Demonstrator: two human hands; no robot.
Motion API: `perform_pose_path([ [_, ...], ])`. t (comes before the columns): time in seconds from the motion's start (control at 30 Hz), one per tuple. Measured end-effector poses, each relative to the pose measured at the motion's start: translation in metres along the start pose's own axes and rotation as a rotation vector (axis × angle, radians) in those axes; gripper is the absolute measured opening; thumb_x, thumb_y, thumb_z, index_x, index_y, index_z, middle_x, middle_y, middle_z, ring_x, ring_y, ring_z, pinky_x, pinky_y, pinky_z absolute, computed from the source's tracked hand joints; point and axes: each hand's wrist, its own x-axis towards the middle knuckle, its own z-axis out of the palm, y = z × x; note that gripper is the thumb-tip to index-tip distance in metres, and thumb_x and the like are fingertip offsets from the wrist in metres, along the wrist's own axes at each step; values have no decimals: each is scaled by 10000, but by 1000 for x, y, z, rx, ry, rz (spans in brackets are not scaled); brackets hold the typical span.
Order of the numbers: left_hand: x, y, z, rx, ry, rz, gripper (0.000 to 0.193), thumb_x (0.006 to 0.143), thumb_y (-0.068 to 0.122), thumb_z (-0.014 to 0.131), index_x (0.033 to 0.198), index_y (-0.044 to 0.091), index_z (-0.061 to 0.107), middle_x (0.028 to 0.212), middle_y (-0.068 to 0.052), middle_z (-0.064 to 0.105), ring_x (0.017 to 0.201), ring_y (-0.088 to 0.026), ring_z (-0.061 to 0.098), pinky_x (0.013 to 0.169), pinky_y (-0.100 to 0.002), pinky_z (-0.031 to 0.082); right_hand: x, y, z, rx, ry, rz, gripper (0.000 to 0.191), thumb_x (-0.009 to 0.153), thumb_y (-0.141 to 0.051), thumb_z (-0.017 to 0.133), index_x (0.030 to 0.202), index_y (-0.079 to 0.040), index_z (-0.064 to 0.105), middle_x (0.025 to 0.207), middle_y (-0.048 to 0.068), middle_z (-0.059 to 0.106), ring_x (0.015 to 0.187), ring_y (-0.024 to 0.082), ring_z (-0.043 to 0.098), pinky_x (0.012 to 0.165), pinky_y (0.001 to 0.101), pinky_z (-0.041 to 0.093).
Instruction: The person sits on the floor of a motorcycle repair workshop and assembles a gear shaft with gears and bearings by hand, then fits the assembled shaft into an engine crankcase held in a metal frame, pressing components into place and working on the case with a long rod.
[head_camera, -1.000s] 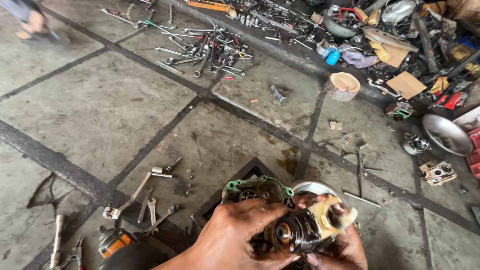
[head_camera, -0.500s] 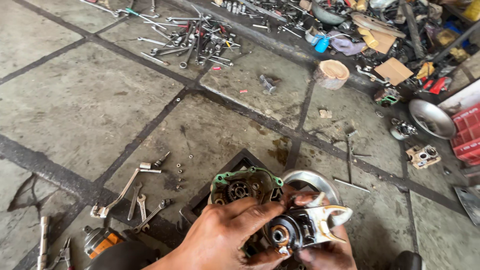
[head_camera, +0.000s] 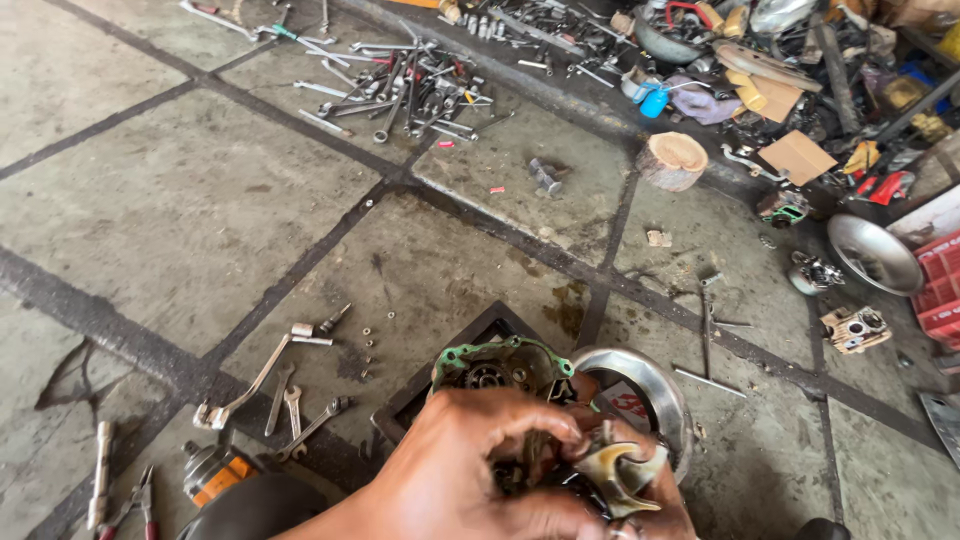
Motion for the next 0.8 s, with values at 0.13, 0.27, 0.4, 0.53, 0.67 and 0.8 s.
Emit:
perform_pose_path([
  [0.13,-6,9,12,-364,58,-295,223,828,158,875,961,16,768,834,-30,769,745,-69,692,647,-244,574,-15,17,-21,-73,-88,76,1140,677,-282,869,1594,80,296,1515,306,476,1436,402,473,1228,496,317],
  [0.27,-16,24,3,-527,30,-343,125,907,67,811,937,-2,712,833,-25,722,759,-32,648,636,-214,528,-38,12,-10,177,270,241,1108,595,-323,826,1521,32,332,1469,266,530,1336,419,531,1116,576,391],
  [0.4,-21,57,-11,-688,-1,-263,185,905,67,815,976,19,651,926,-34,729,849,-43,656,732,-235,541,-31,4,24,-19,232,176,1024,653,-333,838,1482,67,391,1370,302,573,1245,430,603,1116,580,430],
  [0.53,-23,84,-31,-187,-38,-198,323,778,173,880,1001,81,665,901,-45,749,773,-97,714,704,-271,577,-22,-7,58,3,0,116,923,753,-337,830,1462,96,427,1293,293,593,1212,410,623,1122,546,446],
  [0.67,-29,95,-33,-24,-42,225,200,855,163,824,982,87,689,959,-74,745,900,-218,756,781,-351,619,-23,-23,72,-30,-8,175,854,775,-335,804,1429,83,448,1271,280,605,1194,397,629,1100,539,458],
  [0.8,-44,102,-34,39,-79,347,35,987,100,693,1008,85,669,984,-66,732,867,-214,762,756,-335,649,-30,-35,81,-38,34,248,785,797,-333,777,1396,70,468,1250,267,616,1175,384,636,1077,532,469],
])
